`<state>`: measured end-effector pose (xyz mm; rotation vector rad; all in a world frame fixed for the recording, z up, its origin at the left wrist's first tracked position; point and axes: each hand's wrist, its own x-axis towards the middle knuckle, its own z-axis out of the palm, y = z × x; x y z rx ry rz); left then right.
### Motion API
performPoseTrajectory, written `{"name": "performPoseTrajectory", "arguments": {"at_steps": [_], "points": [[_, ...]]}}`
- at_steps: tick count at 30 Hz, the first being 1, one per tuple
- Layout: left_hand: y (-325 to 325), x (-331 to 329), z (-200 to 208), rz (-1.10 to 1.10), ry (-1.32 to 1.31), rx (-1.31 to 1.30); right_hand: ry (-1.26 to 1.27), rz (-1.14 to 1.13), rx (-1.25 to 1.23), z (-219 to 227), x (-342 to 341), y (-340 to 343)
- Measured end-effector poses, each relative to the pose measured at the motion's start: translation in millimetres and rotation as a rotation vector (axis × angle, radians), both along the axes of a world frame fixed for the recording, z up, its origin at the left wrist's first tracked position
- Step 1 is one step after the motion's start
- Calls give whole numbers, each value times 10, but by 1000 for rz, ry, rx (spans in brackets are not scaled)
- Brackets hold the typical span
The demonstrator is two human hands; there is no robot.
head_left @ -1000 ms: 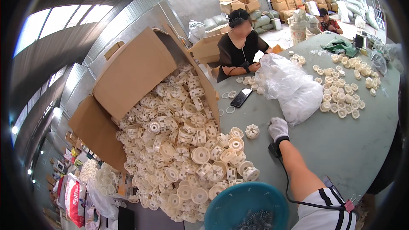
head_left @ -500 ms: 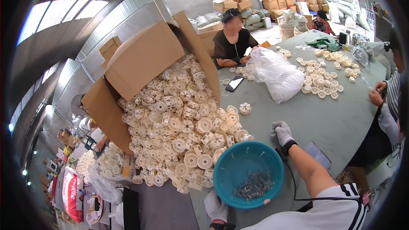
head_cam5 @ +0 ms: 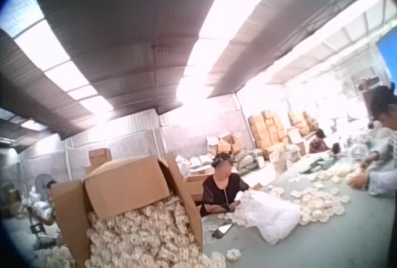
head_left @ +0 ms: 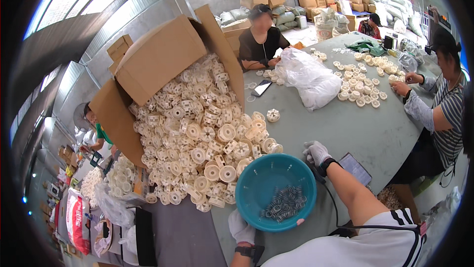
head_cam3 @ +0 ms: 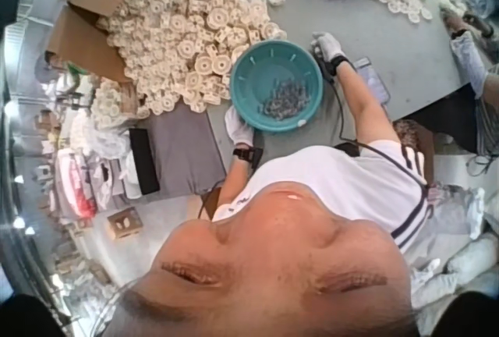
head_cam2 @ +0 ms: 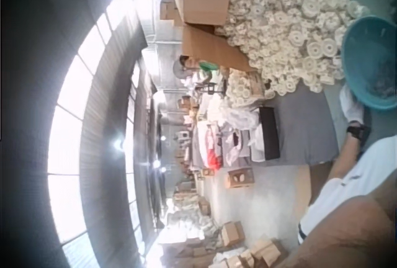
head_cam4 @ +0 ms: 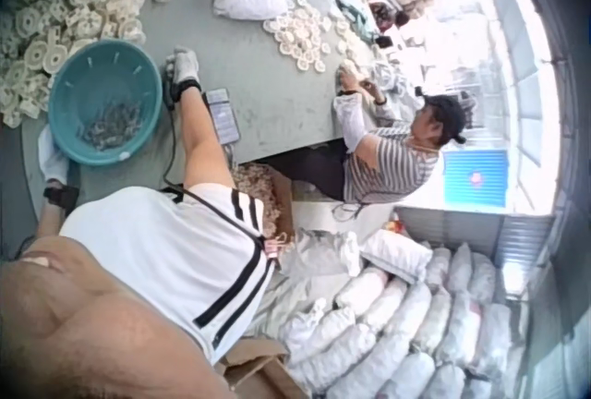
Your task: The person picks up a plastic component from a pile, retrieves a metal spring from a basin, and inserts the spring into the component by hand. They then place the assembled unit onto the table and repeat the process.
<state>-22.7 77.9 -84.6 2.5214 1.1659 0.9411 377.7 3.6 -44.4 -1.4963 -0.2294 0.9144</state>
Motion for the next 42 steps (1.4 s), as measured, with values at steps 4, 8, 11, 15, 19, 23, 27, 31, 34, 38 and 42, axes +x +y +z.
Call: {"name": "performPoseTrajectory", "arguments": {"at_steps": [4,8,11,15,19,23,27,31,34,38,42], "points": [[27,7,-34,-21,150,-224,24,-22,4,-42,9,-44],[40,-82,-265,-2,121,-100,33,-28,-23,78,-114,-90],[-17,-61,-170,-35,61,-60,52,-24,26,-11,-70,-140],[16,-42,-128,-33,49,-28,50,4,-65,59,-101,-106],[25,-1,28,-31,116,-89,10,50,-40,118,-148,-64],[-19,112,243,-86,39,-291,79,-17,9,54,-51,-155],[88,-35,-235,-60,-12,-13,69,9,38,170,-113,-166],[45,15,-69,-51,20,-148,72,35,50,-1,-71,-142],[38,15,-32,-40,78,-285,73,22,56,118,-116,-178],[102,-96,-303,-32,-3,-192,16,80,-29,230,-120,-169],[76,-86,-230,-23,36,-214,-110,218,-130,336,-117,-118]]}}
